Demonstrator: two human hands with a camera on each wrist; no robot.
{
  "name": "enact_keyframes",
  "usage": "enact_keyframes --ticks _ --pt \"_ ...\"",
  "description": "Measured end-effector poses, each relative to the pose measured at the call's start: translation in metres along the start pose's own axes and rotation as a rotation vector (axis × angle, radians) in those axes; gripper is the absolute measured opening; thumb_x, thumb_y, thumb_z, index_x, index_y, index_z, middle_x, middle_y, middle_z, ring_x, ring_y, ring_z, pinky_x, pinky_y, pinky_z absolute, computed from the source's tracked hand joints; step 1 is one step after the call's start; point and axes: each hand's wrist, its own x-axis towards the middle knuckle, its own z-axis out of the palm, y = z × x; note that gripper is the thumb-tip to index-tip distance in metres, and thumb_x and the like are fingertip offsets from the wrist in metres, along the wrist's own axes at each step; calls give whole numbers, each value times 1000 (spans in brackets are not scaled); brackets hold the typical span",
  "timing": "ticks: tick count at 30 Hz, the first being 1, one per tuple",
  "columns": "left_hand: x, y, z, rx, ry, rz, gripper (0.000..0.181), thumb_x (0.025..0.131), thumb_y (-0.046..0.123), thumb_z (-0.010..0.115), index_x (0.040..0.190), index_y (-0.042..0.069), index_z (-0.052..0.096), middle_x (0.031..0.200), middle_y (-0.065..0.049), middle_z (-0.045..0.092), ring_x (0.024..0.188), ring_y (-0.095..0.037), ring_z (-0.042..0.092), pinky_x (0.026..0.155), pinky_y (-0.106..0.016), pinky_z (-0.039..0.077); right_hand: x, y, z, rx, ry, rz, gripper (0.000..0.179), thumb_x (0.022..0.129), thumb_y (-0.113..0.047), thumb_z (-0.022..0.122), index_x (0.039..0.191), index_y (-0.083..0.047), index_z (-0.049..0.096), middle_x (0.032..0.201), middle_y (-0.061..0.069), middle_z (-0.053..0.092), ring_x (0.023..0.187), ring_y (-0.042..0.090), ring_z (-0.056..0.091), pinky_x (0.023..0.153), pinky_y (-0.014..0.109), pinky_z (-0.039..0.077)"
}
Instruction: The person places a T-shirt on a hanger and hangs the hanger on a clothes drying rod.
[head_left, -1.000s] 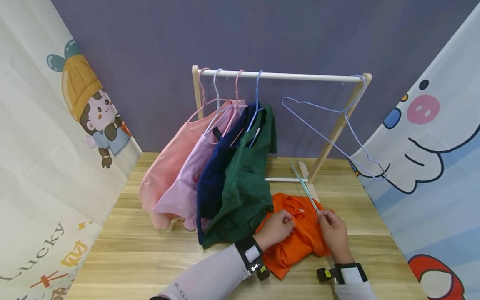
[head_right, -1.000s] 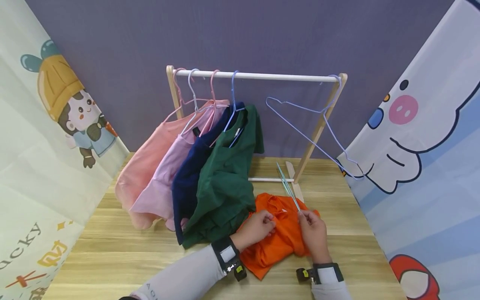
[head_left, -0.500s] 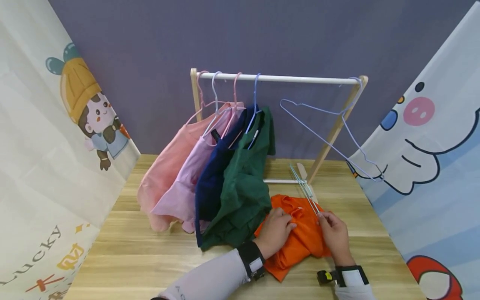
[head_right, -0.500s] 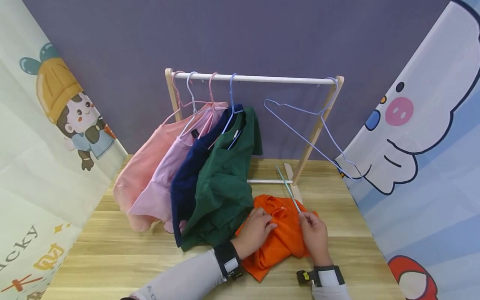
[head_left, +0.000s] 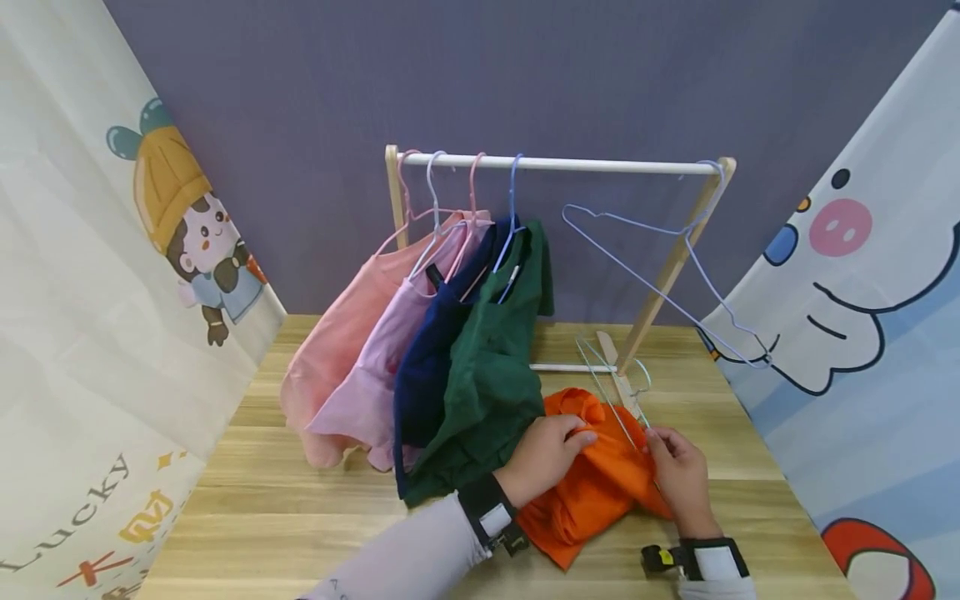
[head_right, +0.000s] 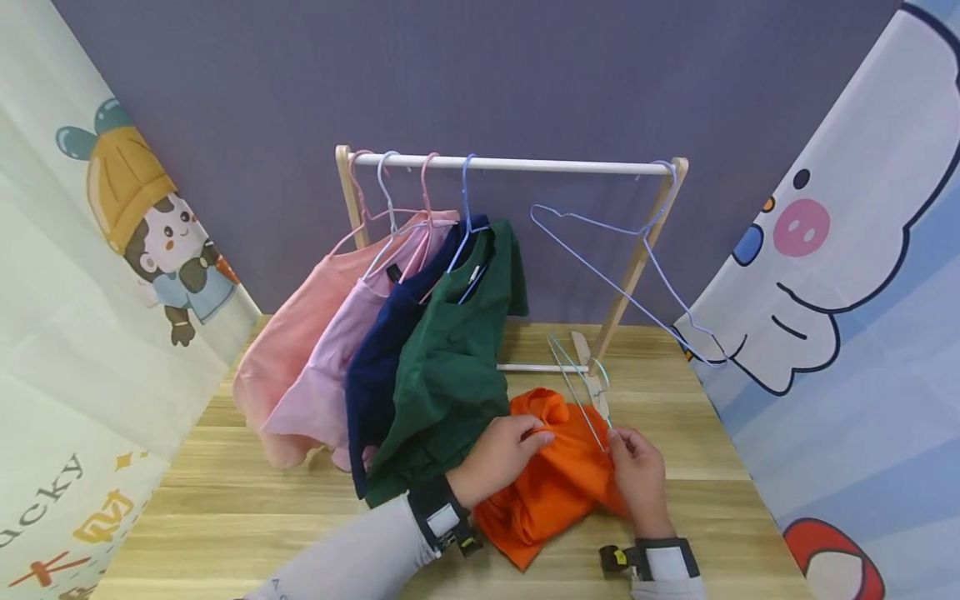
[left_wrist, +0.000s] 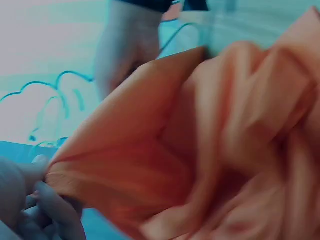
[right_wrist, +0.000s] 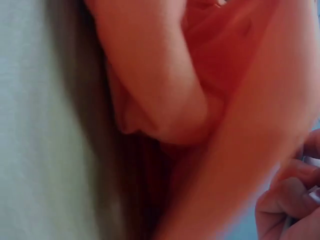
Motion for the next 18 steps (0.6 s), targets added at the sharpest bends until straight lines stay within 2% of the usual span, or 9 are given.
enact_keyframes --ticks 4,8,11,14,18 --pt "5 10 -27 -65 -70 -18 18 92 36 54 79 23 56 60 5 45 49 -2 46 46 -17 39 2 -7 -6 17 8 21 30 94 -30 53 100 -3 65 79 1 65 73 21 54 57 18 45" --pt "10 22 -58 -190 -118 -63 17 94 35 49 87 22 57 66 -4 55 43 -13 54 42 -25 47 6 -9 -10 113 22 33 24 93 -27 55 94 -5 65 78 -14 64 60 13 48 47 17 39" --pt "14 32 -82 -158 -82 -8 18 95 35 48 88 23 58 68 -2 52 52 -12 54 47 -23 46 7 -12 -12 207 30 52 19 92 -23 57 91 -5 64 74 -14 63 50 9 40 39 19 33" --pt "16 43 -105 -69 -32 52 17 95 36 49 90 24 59 71 4 50 63 -9 50 56 -22 43 6 -15 -14 265 21 67 17 92 -20 57 91 -5 64 70 -11 62 49 9 39 38 19 32" --pt "12 60 -135 3 -18 87 20 95 40 48 98 27 62 82 11 59 75 -4 51 68 -22 46 5 -18 -14 293 17 87 17 92 -19 57 91 -4 64 70 -8 62 48 9 39 38 18 32"
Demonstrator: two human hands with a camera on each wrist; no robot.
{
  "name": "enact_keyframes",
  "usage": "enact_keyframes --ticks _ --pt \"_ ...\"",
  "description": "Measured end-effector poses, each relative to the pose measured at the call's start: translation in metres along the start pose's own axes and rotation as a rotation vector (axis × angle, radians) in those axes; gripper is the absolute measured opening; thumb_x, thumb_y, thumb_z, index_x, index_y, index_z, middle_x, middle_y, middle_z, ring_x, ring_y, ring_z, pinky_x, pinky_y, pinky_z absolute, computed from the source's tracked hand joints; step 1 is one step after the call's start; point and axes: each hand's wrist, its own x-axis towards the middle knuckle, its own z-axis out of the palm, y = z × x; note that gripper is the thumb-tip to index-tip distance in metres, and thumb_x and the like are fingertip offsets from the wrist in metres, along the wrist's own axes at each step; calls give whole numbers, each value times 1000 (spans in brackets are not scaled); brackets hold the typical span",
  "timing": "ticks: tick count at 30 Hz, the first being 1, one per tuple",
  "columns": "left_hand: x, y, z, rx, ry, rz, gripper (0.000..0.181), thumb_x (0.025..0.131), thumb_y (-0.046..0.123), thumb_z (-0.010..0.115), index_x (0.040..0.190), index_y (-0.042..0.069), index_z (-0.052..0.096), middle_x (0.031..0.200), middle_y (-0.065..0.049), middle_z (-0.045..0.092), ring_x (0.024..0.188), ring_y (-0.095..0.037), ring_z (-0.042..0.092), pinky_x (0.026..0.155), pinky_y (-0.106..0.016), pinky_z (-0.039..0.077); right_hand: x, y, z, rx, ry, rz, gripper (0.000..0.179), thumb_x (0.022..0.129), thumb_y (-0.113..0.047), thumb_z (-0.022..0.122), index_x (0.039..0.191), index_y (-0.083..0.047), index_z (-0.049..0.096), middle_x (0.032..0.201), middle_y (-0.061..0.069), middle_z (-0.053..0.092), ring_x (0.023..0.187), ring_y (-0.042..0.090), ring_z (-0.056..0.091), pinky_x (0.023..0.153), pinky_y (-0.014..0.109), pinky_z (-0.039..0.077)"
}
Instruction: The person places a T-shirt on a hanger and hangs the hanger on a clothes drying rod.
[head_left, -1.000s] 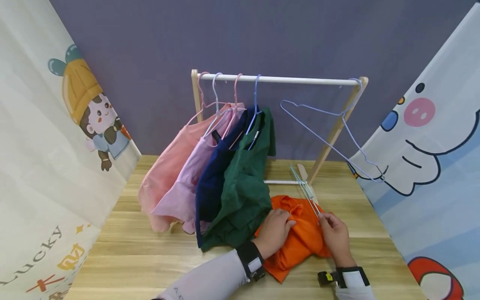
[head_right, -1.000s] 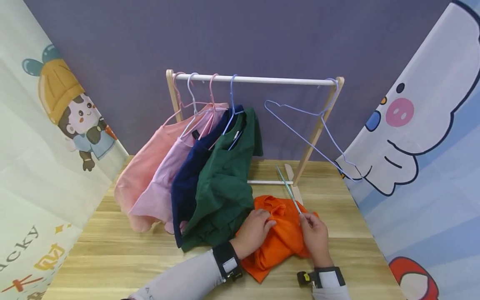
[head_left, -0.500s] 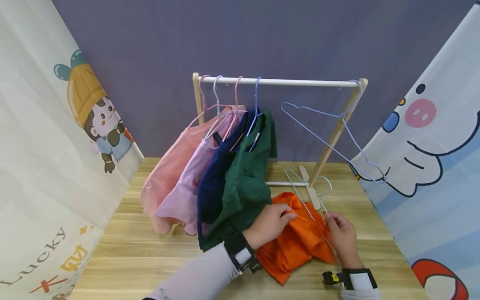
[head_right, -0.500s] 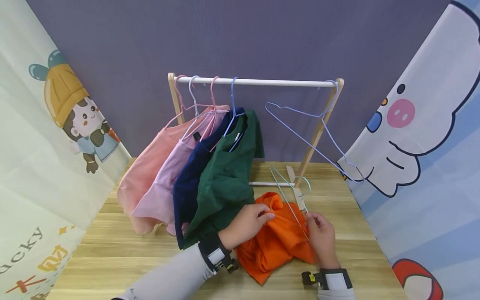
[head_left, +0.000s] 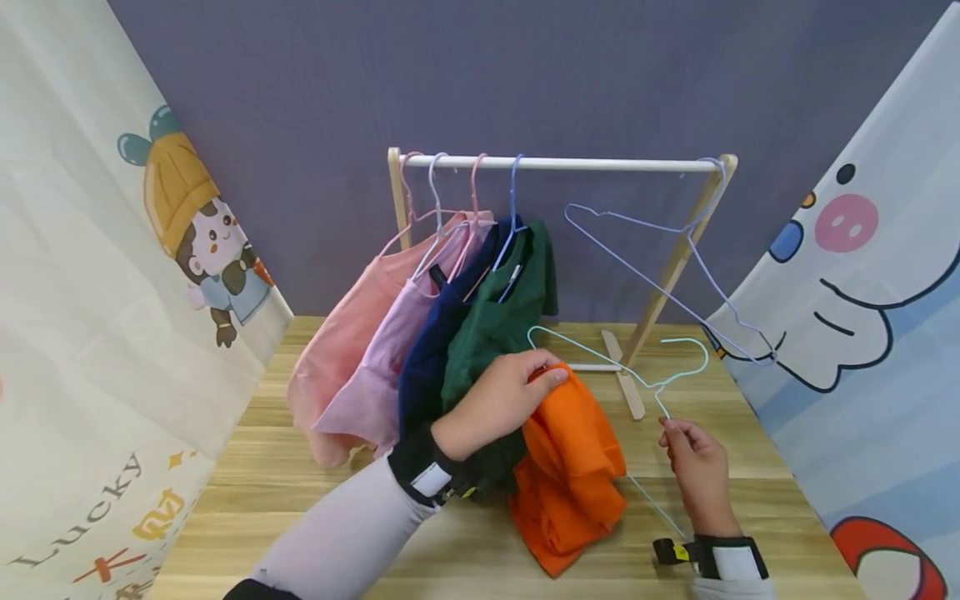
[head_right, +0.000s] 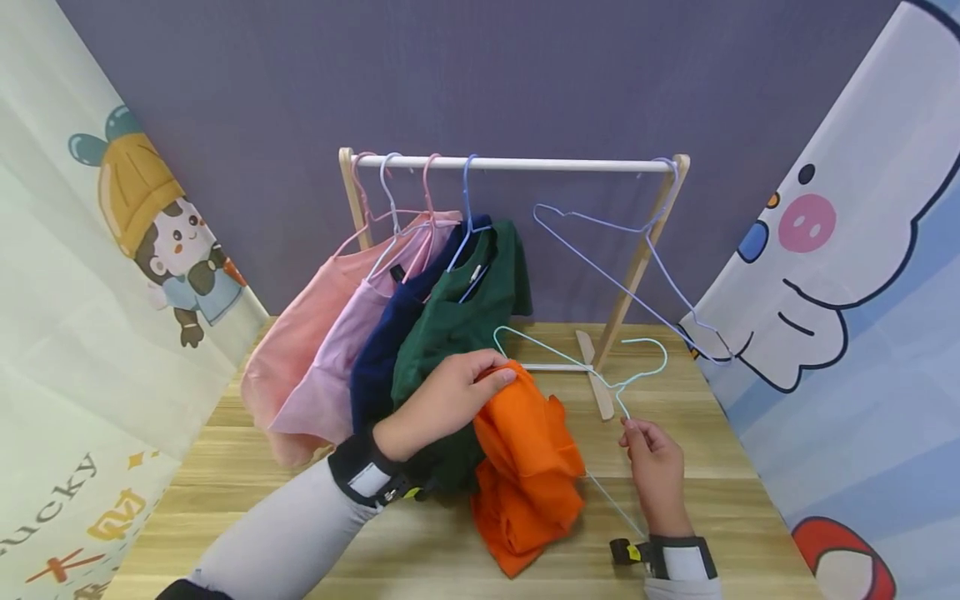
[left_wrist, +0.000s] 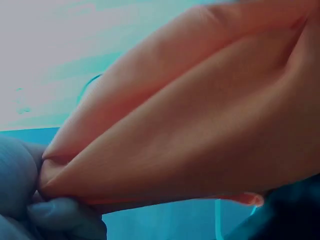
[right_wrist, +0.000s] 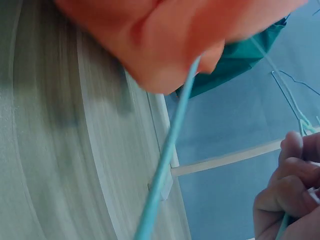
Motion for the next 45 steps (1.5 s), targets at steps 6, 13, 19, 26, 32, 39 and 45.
enact_keyframes --ticks 6,13,19,26,32,39,45 --pt "-12 16 -44 68 -16 77 23 94 46 49 102 31 64 92 16 64 81 1 53 80 -25 49 -2 -1 2 11 -5 8 20 92 -19 56 91 0 63 74 -6 64 47 9 38 37 20 30" --pt "-42 0 -56 222 -127 85 16 93 40 52 99 32 64 82 17 62 72 1 51 71 -24 49 -5 1 0 21 -82 -51 26 92 -22 57 91 3 62 76 -7 64 48 10 37 37 25 29" --pt "-67 -21 -39 207 -121 30 13 92 30 56 97 24 66 87 13 62 80 -1 51 80 -26 49 -9 -5 -3 14 -131 -152 23 92 -18 56 89 4 61 78 -7 65 49 7 40 40 24 32" --pt "-82 -32 -33 78 -123 -64 16 90 18 60 103 24 68 97 11 65 84 0 53 82 -26 51 -12 -26 -12 0 -137 -280 18 91 -6 56 89 11 59 76 -9 65 54 10 44 45 20 36" --pt "-86 -28 -30 -122 -162 -216 19 92 14 50 103 22 64 87 1 64 58 -8 59 56 -28 54 -11 -65 -35 -4 -151 -405 15 87 7 54 94 19 58 76 -11 66 69 10 54 63 11 46" --pt "-81 -23 -21 -21 -106 -149 18 86 47 60 82 30 59 67 7 49 62 -8 49 52 -24 42 -8 -105 -55 -132 -252 -597 12 82 14 55 91 13 63 74 -7 64 65 10 54 60 12 47" --pt "-78 -17 -16 40 -69 -56 18 85 48 62 78 31 60 63 11 48 61 -4 47 51 -21 40 0 -122 -59 -20 -423 -725 21 75 24 54 89 12 64 71 0 61 61 10 48 48 19 39"
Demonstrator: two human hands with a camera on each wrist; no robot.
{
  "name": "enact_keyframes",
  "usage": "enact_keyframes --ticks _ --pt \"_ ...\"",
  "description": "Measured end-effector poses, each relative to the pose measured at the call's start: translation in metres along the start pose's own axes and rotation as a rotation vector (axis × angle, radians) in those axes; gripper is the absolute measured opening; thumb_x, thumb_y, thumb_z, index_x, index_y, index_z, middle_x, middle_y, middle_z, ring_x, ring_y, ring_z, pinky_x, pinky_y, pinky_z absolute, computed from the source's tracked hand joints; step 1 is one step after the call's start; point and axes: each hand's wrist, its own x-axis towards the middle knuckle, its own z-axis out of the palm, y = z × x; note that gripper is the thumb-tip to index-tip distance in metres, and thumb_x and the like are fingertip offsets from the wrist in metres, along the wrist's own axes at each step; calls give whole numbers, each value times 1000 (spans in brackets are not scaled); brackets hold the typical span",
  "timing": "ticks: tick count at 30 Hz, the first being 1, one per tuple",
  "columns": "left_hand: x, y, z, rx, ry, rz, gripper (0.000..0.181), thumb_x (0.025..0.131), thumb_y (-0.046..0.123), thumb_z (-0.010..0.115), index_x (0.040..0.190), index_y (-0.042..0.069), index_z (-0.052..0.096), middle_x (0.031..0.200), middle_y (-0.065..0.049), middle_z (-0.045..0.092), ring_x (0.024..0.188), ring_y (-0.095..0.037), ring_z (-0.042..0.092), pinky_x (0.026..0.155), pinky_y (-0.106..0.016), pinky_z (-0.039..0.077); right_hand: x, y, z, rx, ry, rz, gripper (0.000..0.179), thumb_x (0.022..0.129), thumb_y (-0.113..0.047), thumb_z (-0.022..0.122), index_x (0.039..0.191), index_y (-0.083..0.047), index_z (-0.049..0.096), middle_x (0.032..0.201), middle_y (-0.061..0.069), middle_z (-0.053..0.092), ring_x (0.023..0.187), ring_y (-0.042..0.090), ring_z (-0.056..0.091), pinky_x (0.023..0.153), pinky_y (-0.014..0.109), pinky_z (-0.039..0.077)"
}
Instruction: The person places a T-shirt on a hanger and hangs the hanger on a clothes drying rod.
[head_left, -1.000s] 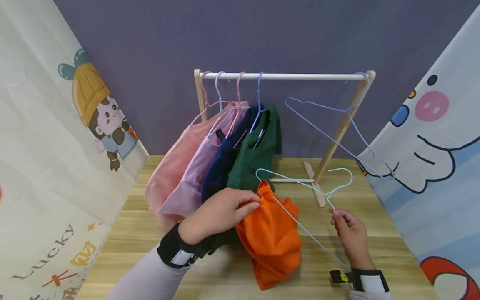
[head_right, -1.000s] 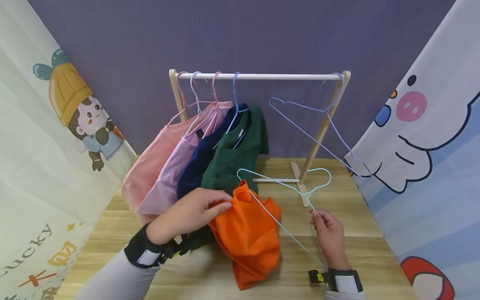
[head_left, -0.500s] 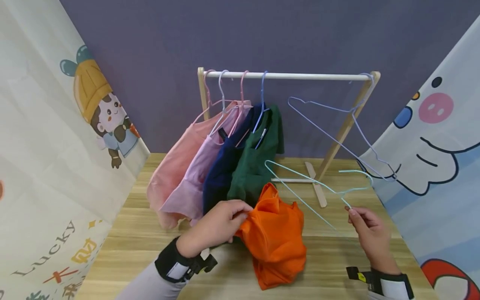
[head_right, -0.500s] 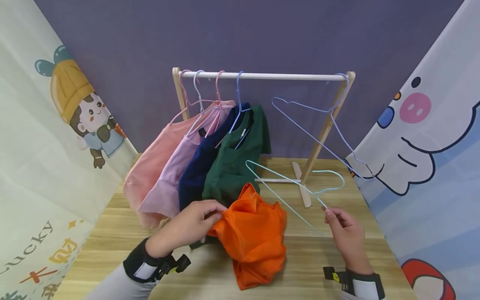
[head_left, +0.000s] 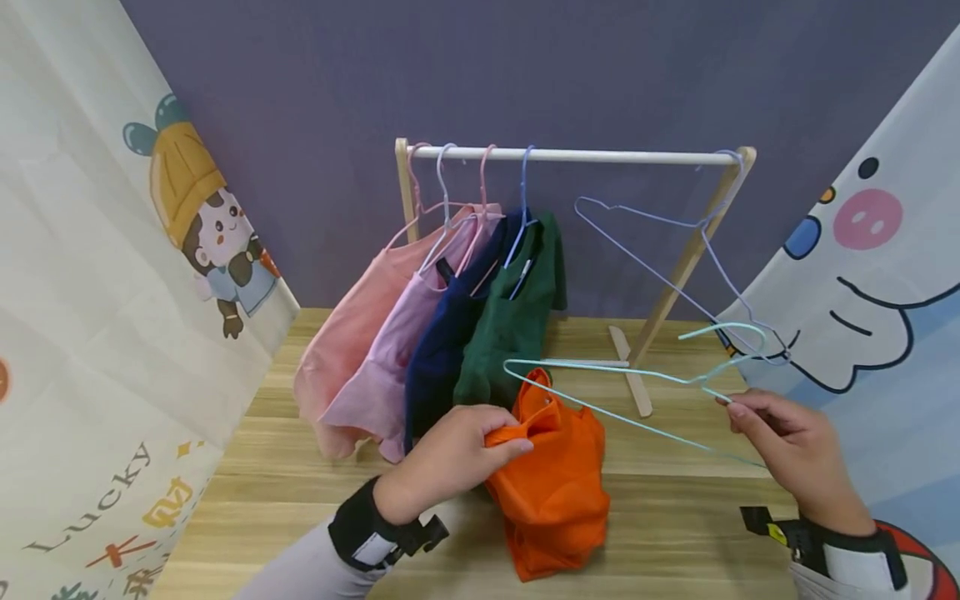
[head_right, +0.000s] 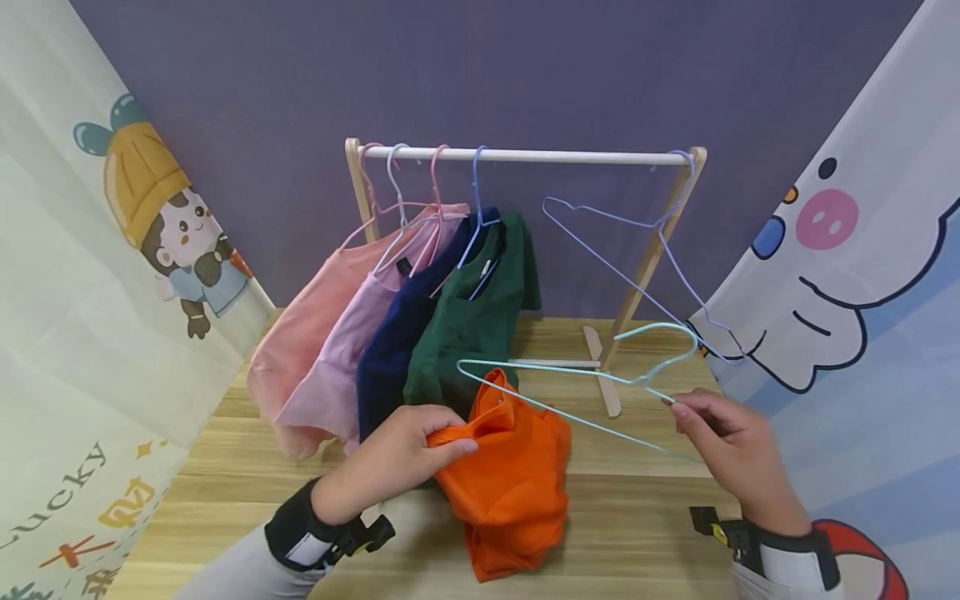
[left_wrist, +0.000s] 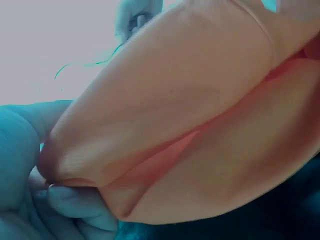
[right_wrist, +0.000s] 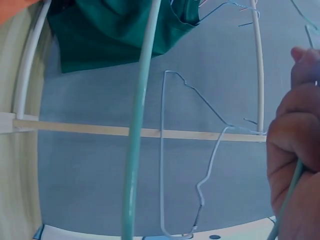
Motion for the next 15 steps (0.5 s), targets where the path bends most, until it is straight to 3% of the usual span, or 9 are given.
enact_keyframes --ticks 4,6,11,15 --pt "0 2 -2 93 16 42 23 85 49 61 73 30 58 60 13 45 60 -1 44 51 -19 38 3 0 -5 84 -48 -11 23 74 26 52 89 13 63 71 2 61 58 10 45 44 22 35" --pt "-1 3 -5 129 19 70 23 85 47 62 72 29 56 62 13 46 61 -1 44 52 -18 37 3 -1 -8 65 -74 -6 24 74 26 52 88 11 64 70 1 59 57 9 43 43 25 32" --pt "-3 0 -12 148 6 157 18 86 38 63 75 26 56 71 9 44 68 -2 42 57 -17 38 4 -4 -15 57 -141 26 26 73 26 53 89 10 65 75 0 63 61 11 47 45 25 37" --pt "-4 -3 -16 145 -4 210 10 86 36 64 84 26 62 80 11 43 80 -1 41 66 -18 40 4 -4 -19 149 -215 35 29 73 28 50 91 10 65 74 0 61 60 11 46 42 28 33"
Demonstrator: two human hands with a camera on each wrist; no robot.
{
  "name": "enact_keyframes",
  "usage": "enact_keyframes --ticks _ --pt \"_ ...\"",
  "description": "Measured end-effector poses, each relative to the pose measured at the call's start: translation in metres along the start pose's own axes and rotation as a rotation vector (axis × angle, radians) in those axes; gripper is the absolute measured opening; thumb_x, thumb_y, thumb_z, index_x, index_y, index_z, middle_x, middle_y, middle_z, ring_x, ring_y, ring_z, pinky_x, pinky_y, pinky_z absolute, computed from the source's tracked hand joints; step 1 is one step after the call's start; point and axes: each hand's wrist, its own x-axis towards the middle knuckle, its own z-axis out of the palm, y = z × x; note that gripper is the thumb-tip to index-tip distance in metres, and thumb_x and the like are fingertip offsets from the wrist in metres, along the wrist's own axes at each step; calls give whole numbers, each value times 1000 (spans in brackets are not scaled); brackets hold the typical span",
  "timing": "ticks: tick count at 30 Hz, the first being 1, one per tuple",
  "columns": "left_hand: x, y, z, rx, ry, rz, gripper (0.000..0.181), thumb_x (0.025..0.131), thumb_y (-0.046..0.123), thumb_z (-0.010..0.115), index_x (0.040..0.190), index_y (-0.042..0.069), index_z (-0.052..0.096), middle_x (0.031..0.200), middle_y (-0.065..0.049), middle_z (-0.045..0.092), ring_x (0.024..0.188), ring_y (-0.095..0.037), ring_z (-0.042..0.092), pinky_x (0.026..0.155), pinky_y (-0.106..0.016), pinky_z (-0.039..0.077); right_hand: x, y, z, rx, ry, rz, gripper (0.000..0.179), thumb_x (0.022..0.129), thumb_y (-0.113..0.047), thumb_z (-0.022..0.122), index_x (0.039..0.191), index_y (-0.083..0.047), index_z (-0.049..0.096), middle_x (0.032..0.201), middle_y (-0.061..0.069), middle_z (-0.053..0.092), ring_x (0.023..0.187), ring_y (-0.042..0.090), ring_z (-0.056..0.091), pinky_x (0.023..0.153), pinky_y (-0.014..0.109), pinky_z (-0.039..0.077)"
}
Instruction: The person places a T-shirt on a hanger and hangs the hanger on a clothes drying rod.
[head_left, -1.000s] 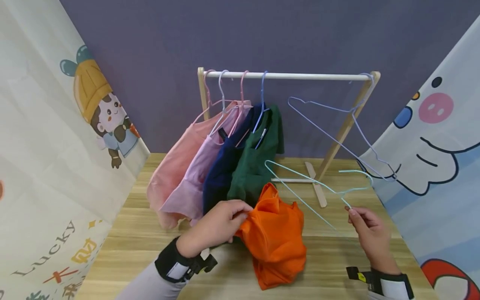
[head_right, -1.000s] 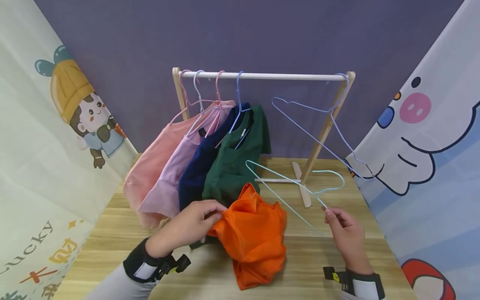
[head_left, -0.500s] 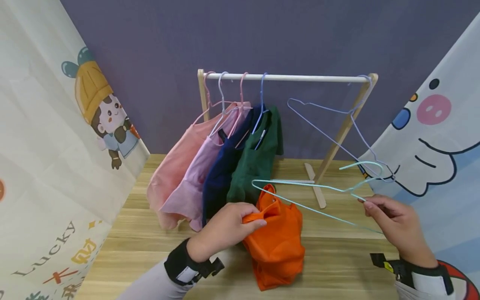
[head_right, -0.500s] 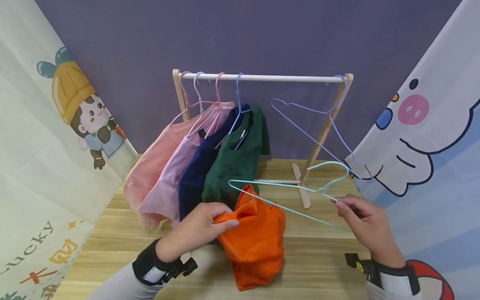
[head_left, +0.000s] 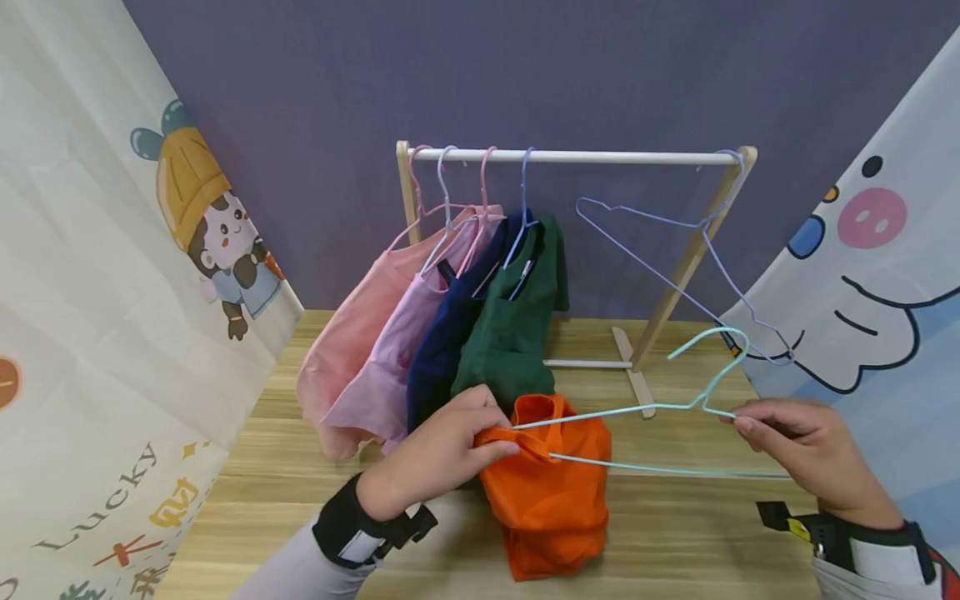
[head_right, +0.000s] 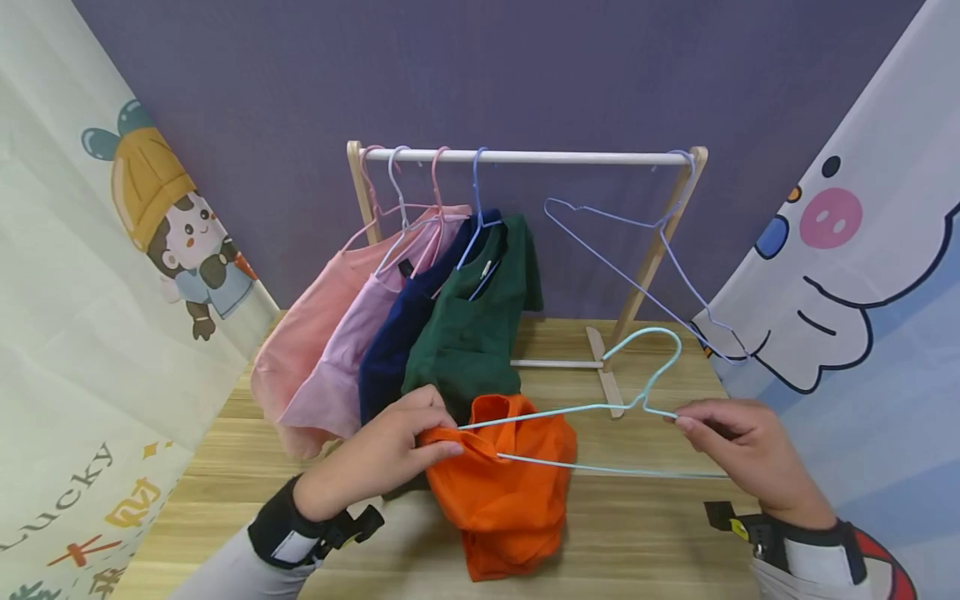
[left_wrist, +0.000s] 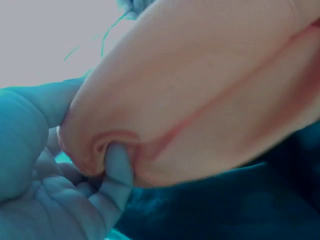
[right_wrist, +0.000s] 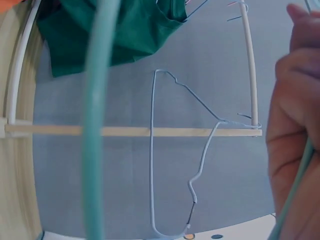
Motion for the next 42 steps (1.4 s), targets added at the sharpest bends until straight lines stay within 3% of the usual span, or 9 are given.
enact_keyframes --ticks 4,9,15,20,26,30,33,36,42 --pt "0 -1 -3 -62 -12 78 9 88 30 62 94 24 64 91 12 50 90 0 45 79 -19 44 -1 2 -3 124 -87 6 33 74 31 44 93 11 63 70 2 54 57 13 42 40 30 29" --pt "0 0 -11 -198 -62 168 11 91 24 58 99 24 65 96 12 62 91 1 51 84 -19 48 -1 5 -5 194 -162 18 34 75 32 40 96 15 61 70 3 52 58 15 43 39 30 30" --pt "5 3 -10 -345 -156 263 14 92 26 56 100 23 66 97 10 64 94 0 53 86 -21 48 7 18 7 304 -275 -57 41 74 32 35 98 12 61 69 5 47 56 17 42 40 31 28" --pt "10 -1 0 -375 -110 278 13 90 26 59 100 24 68 97 12 63 98 -1 52 88 -24 47 14 29 28 344 -304 -102 42 75 31 35 98 9 62 68 5 45 53 15 39 39 30 28" --pt "7 -8 3 -207 78 184 30 82 37 67 109 26 64 105 10 58 98 -3 48 86 -23 46 7 37 39 283 -217 -17 38 77 29 40 97 8 64 66 3 46 53 15 39 37 32 26" --pt "3 -5 3 -13 180 138 24 79 43 69 93 24 66 86 11 56 81 1 46 71 -17 46 4 43 42 334 -220 -17 40 77 31 36 99 10 62 65 4 41 51 16 35 37 33 23" --pt "1 1 2 177 206 173 18 84 40 65 81 23 67 73 12 61 73 2 50 67 -15 48 3 45 44 305 -185 15 36 80 27 36 98 10 62 63 3 38 49 16 32 37 32 23" --pt "-1 7 2 326 234 186 16 87 35 63 85 20 70 75 10 66 71 0 55 66 -17 52 5 43 46 247 -119 73 28 84 22 38 96 10 61 61 2 36 47 16 31 40 33 22" --pt "-2 9 6 455 285 122 31 85 36 65 104 12 67 83 3 65 76 -9 55 70 -23 54 9 39 55 208 -14 175 18 89 14 43 96 15 59 57 2 33 46 18 27 41 35 21"
